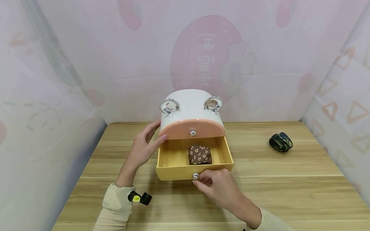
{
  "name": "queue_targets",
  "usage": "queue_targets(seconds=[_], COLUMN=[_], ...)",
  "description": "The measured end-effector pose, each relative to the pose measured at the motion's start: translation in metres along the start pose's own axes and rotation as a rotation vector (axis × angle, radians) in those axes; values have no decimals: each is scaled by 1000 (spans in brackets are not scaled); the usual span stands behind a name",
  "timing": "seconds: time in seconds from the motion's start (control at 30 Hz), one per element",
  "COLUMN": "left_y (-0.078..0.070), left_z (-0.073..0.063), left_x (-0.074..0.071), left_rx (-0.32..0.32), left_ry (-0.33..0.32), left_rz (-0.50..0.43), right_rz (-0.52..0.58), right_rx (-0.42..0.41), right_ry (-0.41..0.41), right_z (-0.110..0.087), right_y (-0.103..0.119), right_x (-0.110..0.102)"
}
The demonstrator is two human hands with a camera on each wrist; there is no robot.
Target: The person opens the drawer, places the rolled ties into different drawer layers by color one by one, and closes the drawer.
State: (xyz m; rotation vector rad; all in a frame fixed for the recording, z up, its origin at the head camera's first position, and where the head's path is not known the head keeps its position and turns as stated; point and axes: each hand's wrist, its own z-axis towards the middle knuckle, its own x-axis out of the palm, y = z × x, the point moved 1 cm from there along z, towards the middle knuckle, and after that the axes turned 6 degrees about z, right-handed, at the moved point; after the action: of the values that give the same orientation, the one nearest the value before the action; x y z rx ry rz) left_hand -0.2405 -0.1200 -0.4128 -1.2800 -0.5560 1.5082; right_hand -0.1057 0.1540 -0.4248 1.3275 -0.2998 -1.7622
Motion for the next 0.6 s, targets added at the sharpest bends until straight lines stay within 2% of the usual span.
queue_targets(seconds=[0.6], left_y=[0], left_z=[0], left_x=[0], left_rx=[-3], left_ry=[0], left_rz=[-3], right_rz=[-23], right_rx=[-32], right_ry=[-25], right_z=[3], right_y=[-1], right_x=[0])
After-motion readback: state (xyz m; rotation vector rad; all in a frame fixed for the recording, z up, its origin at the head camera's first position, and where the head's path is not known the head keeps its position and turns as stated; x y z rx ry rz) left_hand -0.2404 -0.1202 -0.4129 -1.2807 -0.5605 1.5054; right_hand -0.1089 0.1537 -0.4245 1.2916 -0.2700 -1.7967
